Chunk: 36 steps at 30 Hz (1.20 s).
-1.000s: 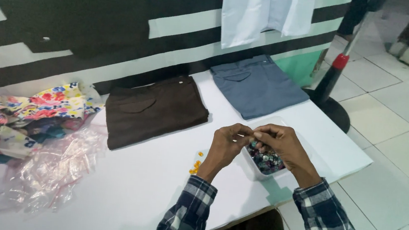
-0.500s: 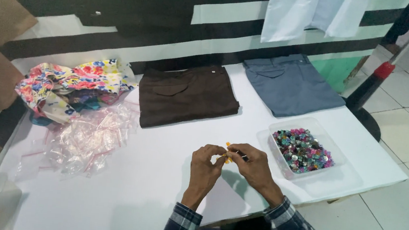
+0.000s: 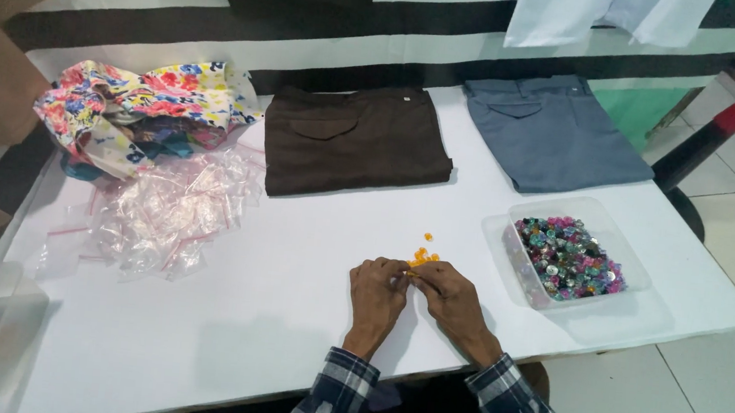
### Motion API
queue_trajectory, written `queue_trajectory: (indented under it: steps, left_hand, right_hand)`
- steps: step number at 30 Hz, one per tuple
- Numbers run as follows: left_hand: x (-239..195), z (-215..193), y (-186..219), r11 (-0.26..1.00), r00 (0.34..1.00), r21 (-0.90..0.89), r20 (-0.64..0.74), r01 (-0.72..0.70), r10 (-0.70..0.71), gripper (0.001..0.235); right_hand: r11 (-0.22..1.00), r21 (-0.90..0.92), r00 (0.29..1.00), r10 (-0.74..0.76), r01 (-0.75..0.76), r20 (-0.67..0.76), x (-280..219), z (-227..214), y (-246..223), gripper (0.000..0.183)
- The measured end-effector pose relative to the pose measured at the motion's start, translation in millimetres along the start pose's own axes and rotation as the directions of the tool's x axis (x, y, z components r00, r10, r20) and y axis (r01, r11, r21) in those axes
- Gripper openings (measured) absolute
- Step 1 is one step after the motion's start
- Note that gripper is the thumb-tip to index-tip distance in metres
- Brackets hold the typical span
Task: The person picks small orange beads from a container and places them into clear plastic bags on a white table. They seal the bags and set them aside, repeating the process with additional beads.
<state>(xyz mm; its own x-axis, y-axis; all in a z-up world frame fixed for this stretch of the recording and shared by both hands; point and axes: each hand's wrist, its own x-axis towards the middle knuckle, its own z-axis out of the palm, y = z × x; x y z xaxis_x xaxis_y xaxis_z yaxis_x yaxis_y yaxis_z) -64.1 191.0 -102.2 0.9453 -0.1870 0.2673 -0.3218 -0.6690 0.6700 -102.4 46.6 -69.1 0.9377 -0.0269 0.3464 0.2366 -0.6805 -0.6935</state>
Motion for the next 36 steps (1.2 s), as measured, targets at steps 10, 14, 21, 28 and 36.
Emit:
queue_trajectory:
  steps: [10, 14, 21, 28, 36]
  left_hand:
    - [1, -4, 2, 0.993, 0.999, -0.115, -0.033, 0.007, -0.011, 0.019]
    - [-2, -6, 2, 0.992, 1.000, -0.126, -0.027, 0.001, -0.005, 0.026]
    - [-2, -22, 12, 0.992, 0.996, -0.123, 0.085, 0.001, 0.010, 0.051]
    - [2, -16, 9, 0.999, 0.994, -0.042, 0.109, -0.016, 0.020, 0.049]
    - [3, -4, 3, 0.997, 0.997, -0.061, 0.049, -0.049, 0.052, 0.037]
  right_hand:
    - [0.990, 0.135, 0.987, 0.058, -0.037, -0.152, 3, 1, 12, 0.016]
    - [0.981, 0.110, 0.971, 0.178, -0.162, -0.159, 7, -6, 11, 0.027]
    - [0.969, -0.169, 0.982, 0.188, -0.181, 0.025, 31, -15, -2, 0.048]
    - [0.946, -0.306, 0.988, 0.134, -0.106, 0.073, 36, -1, 15, 0.038]
    - [0.950, -0.311, 0.999, 0.033, -0.039, -0.024, 29, 14, 36, 0.028]
